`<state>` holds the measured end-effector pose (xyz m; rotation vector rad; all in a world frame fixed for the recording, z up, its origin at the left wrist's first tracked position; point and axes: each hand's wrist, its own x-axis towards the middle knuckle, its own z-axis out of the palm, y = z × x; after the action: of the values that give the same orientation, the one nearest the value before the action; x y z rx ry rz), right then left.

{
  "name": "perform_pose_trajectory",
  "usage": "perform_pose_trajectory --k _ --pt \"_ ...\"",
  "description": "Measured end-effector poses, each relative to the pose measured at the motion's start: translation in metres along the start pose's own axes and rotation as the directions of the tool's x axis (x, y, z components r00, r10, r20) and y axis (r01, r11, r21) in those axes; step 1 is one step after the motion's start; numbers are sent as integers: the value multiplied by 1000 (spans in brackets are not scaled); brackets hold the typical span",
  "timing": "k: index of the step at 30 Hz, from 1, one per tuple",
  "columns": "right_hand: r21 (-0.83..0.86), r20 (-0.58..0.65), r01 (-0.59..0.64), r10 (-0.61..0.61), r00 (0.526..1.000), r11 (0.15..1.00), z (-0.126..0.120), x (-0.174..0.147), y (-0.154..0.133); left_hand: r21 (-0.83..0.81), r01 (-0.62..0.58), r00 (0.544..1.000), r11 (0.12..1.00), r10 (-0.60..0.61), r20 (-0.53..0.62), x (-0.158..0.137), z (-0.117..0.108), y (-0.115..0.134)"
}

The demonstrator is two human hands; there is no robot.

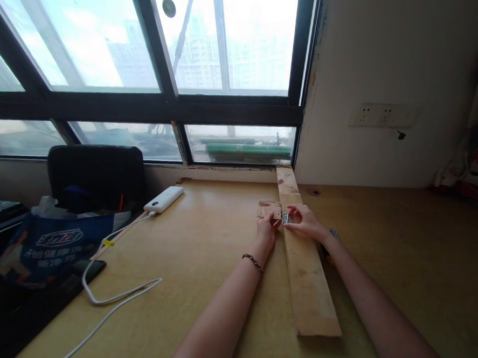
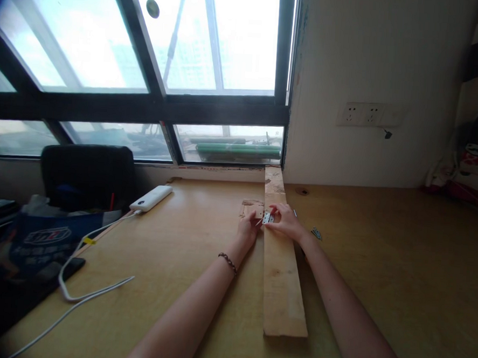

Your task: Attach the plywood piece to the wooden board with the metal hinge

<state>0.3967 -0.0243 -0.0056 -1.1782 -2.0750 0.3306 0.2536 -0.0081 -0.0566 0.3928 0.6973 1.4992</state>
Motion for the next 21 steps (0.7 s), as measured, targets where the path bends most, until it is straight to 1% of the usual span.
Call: perform_pose_trajectory --k 6,11,14,17,21 --pt "22 -114 -53 55 992 998 11 1 2 47 -54 995 997 58 -81 -5 4 -2" --pt "13 -126 -88 89 988 996 16 3 -2 60 -74 987 995 81 -135 -9 7 -6" --pt "-21 -120 -73 70 990 997 18 3 -10 69 -92 981 993 102 -167 -11 7 -11" --pt "-55 -123 -41 34 992 998 20 1 -17 67 -97 981 993 107 -161 -11 6 -15" --pt "-63 -118 1 -9 993 998 20 1 -18 40 -95 981 995 100 -164 -11 6 -15"
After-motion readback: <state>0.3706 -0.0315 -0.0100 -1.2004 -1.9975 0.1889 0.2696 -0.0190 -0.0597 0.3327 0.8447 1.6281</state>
